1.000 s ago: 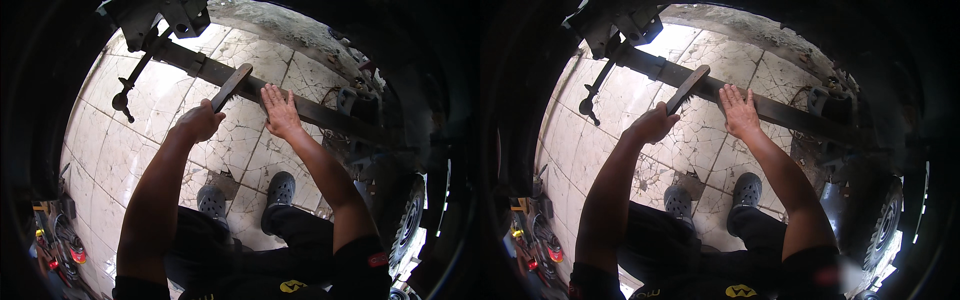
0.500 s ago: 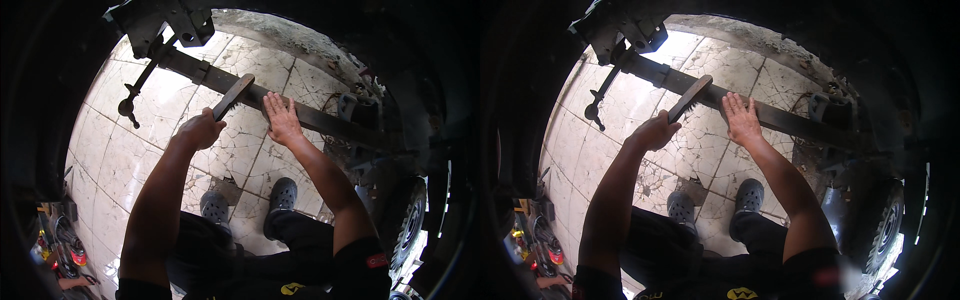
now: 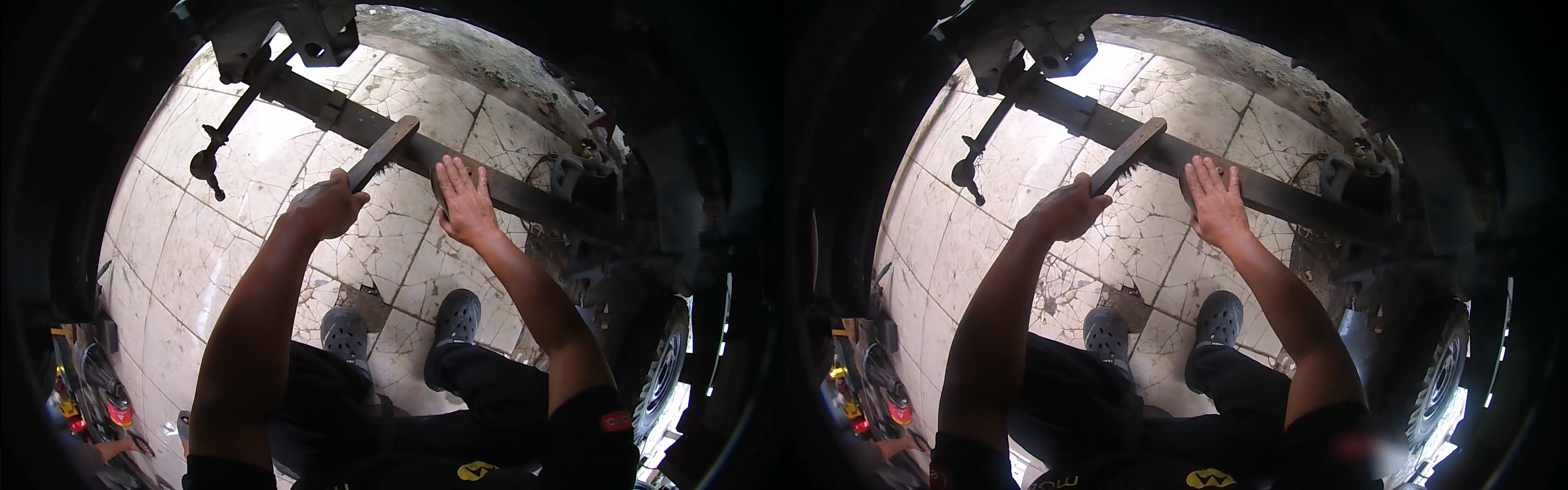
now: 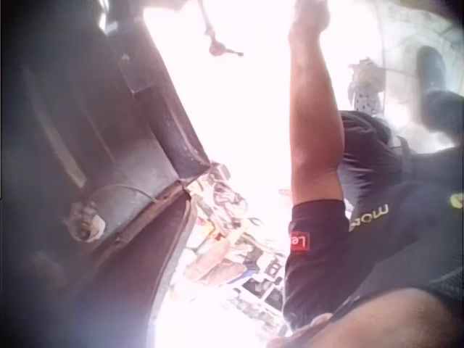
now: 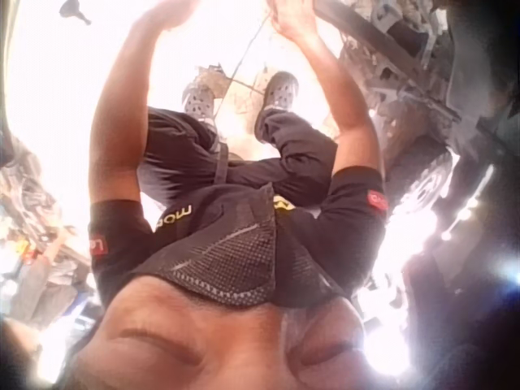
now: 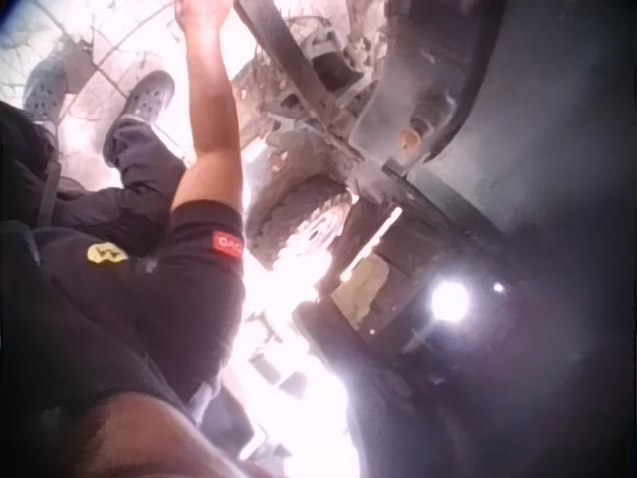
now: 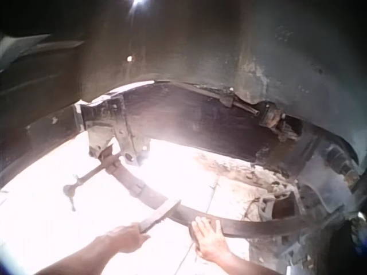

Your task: The person uses a wire brush to scrub a metal beam under a vehicle, moving the brush back and forth along the beam's surface to remove rust or debris.

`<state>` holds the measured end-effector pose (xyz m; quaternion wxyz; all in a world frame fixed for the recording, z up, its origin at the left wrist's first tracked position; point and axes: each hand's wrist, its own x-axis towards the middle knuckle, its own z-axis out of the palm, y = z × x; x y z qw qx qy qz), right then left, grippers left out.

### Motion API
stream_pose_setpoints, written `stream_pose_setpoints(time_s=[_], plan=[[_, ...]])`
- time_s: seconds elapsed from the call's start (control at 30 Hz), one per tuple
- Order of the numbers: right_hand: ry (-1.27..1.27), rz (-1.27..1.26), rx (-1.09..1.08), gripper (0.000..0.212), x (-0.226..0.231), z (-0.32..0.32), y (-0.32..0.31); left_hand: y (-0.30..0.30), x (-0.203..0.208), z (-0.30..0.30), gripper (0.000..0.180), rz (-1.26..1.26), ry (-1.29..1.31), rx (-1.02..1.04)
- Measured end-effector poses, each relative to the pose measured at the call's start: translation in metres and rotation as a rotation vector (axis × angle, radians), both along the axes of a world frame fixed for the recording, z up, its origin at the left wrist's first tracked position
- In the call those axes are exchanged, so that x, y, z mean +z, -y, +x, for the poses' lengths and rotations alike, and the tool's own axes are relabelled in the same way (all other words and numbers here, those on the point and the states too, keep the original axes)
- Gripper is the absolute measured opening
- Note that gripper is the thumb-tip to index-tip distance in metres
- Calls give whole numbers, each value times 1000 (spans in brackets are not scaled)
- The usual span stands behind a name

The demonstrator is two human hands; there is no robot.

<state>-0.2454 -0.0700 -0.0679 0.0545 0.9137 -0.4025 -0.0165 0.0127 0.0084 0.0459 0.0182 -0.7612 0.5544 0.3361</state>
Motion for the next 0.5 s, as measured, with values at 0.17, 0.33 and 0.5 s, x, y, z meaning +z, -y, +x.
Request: stream_pose_setpoints(time_s=[0.17, 0.33, 0.5], plan=[[83, -22, 30, 93, -11, -14, -4, 3, 5, -4, 49, 22, -18, -1], [24, 0, -15, 89, -1, 17, 18, 1, -2, -2, 49, 17, -4, 5], [33, -28, -3, 81, -13, -11, -3, 0, 0, 1, 51, 9, -9, -19]])
